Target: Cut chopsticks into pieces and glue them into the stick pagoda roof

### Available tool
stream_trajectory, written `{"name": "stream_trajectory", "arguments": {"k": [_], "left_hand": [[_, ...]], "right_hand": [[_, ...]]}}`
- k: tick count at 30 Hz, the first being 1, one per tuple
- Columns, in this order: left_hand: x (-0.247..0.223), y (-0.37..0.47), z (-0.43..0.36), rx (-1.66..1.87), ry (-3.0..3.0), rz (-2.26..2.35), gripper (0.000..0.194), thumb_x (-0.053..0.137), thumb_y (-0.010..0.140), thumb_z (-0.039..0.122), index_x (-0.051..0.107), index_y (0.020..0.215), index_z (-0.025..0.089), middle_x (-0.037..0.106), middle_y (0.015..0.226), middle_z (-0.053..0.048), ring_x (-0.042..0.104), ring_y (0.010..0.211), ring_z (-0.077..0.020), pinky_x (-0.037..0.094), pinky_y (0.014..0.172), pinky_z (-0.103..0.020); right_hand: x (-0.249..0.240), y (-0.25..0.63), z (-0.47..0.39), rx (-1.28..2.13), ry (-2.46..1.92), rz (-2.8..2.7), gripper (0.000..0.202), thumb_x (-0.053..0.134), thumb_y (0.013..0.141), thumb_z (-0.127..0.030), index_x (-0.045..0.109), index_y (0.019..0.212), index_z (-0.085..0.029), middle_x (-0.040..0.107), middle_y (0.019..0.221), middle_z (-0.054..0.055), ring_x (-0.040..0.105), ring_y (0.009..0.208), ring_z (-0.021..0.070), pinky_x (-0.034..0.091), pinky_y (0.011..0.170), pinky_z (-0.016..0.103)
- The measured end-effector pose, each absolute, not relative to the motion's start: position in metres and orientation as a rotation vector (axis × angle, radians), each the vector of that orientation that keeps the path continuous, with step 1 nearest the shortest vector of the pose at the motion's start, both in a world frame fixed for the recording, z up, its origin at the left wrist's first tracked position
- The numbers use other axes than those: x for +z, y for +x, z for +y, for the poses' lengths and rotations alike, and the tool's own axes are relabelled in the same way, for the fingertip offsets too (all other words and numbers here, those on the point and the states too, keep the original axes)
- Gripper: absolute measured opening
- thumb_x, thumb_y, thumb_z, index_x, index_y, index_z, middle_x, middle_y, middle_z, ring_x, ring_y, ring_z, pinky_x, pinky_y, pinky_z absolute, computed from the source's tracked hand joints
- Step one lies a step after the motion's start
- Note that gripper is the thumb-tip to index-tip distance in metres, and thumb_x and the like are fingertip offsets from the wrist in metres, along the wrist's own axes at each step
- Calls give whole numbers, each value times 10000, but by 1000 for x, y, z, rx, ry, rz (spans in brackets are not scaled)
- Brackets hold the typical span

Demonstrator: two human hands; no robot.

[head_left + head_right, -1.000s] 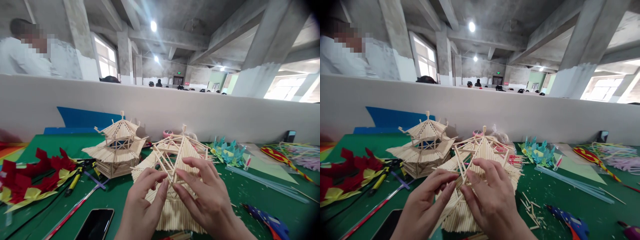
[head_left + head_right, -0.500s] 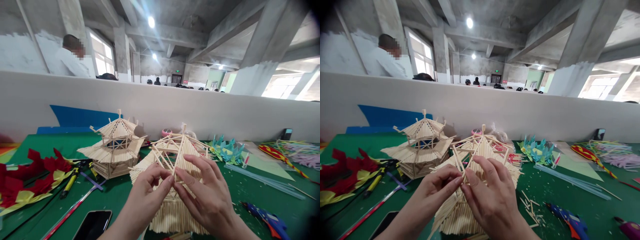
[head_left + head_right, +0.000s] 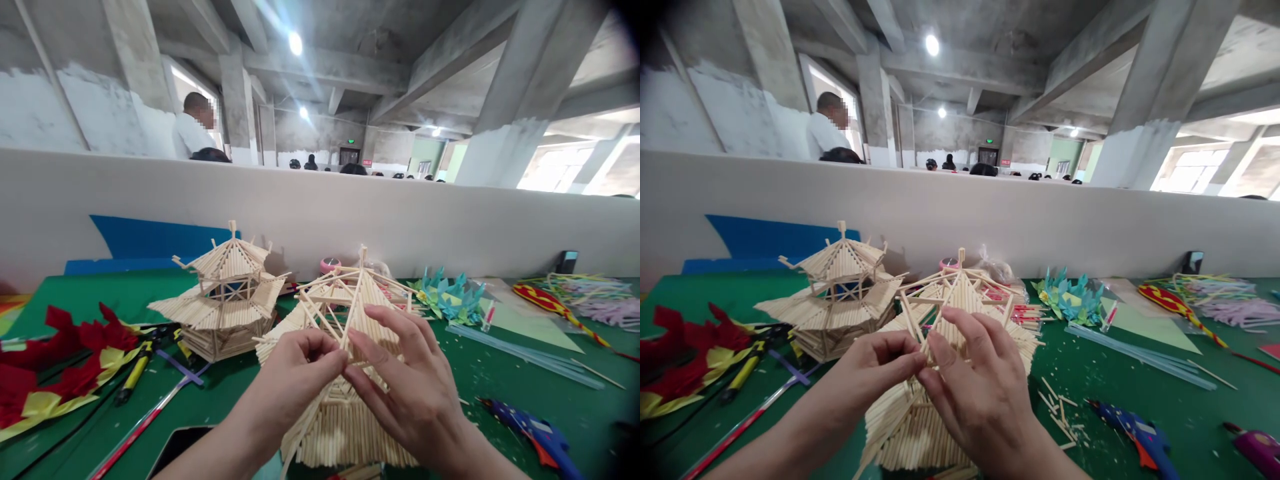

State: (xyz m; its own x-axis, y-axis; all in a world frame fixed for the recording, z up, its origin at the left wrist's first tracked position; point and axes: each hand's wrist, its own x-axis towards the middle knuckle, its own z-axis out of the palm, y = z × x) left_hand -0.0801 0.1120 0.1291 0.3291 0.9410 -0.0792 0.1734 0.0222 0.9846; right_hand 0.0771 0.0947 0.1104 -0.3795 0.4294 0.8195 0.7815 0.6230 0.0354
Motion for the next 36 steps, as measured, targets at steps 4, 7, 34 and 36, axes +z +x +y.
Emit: {"name": "stream_trajectory", "arguments": {"k": [4,7,34,36], "left_hand": [[130,-80,113,821,1455,1089,205,522,706,317,525,590,149,493,576,24,405,593,-122,319,595,-269],[132,-79,113,812,1464,1103,208,519,705,320,520,584,150,485,571,26,393,585,-120,311,584,-266],[138,-79,119,768,1477,1113,194,544,656,302,516,522,164,419,517,57,350,551,-109,270,562,-244],[139,-79,120,767,1476,1107,205,549,656,306,516,512,163,411,506,60,335,538,-106,257,543,-240]], "right_hand": [[110,78,95,-433,-954,-2018,248,586,745,-198,587,990,-156,412,1156,93,413,1030,213,396,850,383],[110,78,96,-385,-959,-2003,251,587,746,-194,580,994,-153,415,1145,92,417,1013,208,402,837,376],[107,78,91,-328,-1034,-1952,203,579,745,-229,581,947,-204,472,1105,56,438,1005,227,362,823,414],[107,77,92,-321,-1018,-1949,191,580,743,-222,585,934,-210,469,1103,52,438,1001,224,363,817,409]]}}
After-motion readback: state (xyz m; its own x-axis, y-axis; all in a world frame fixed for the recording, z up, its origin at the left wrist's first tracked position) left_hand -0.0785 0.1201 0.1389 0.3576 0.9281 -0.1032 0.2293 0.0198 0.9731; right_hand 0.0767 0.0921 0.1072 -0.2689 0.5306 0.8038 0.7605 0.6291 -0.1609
